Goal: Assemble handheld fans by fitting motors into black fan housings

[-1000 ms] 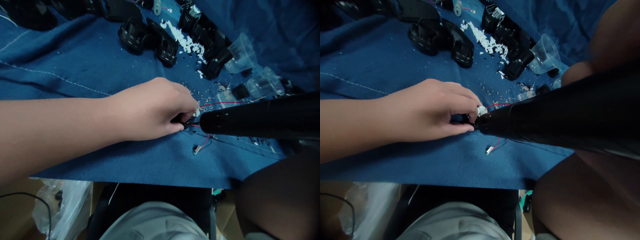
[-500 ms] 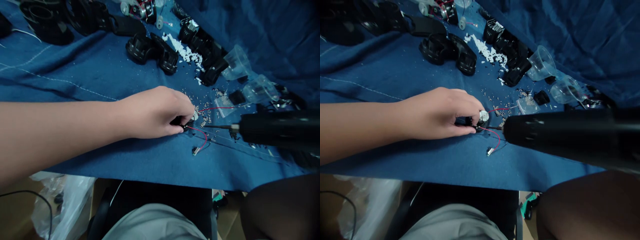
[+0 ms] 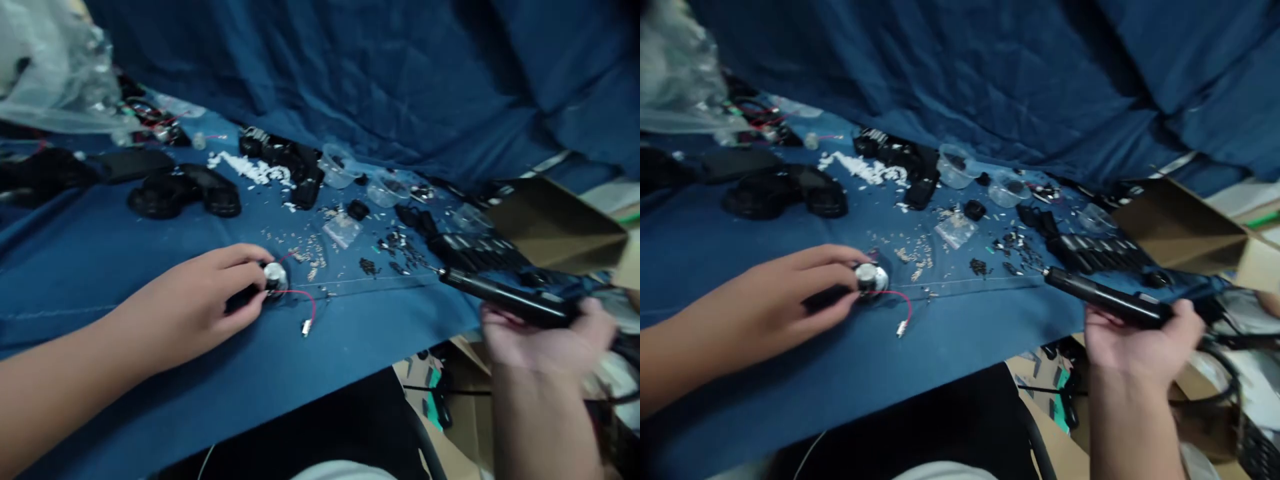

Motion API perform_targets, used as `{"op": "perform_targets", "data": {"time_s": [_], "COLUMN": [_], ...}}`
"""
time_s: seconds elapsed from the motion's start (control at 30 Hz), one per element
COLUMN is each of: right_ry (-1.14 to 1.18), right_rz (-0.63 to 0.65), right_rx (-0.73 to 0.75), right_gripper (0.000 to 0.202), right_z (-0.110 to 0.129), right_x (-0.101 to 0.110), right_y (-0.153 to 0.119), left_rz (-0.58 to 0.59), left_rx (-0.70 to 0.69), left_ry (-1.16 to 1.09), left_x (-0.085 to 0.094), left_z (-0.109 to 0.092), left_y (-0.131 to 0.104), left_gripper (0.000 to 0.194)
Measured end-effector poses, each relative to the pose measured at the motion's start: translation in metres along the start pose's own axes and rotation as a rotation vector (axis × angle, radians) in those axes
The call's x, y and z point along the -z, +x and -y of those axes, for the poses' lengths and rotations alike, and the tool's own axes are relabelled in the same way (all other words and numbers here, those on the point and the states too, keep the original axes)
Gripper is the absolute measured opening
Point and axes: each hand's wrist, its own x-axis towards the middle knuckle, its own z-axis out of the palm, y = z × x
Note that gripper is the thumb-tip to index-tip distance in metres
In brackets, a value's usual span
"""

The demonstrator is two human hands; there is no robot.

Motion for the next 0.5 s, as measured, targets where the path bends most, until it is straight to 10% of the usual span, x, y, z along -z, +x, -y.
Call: {"op": "perform_targets", "data": {"time_s": [0.13,0.5], "right_ry": [-0.105,-0.239], "right_rz": [0.406,0.359], "right_rx": [0.326,0.385], "right_gripper": [0.031,0.046], "right_z": [0.016,-0.01], "right_x": [-0.002,0.004], "right_y": [0.009,0.037], "left_rz": [0.008,-0.013], "left_rx": [0.101,0.084], "left_ry": [0.049,0.115], "left_x": [-0.006,0.0], "left_z": [0.014,0.017], "left_y": [-0.002,0.0], "left_gripper": [0.032,0.03]}}
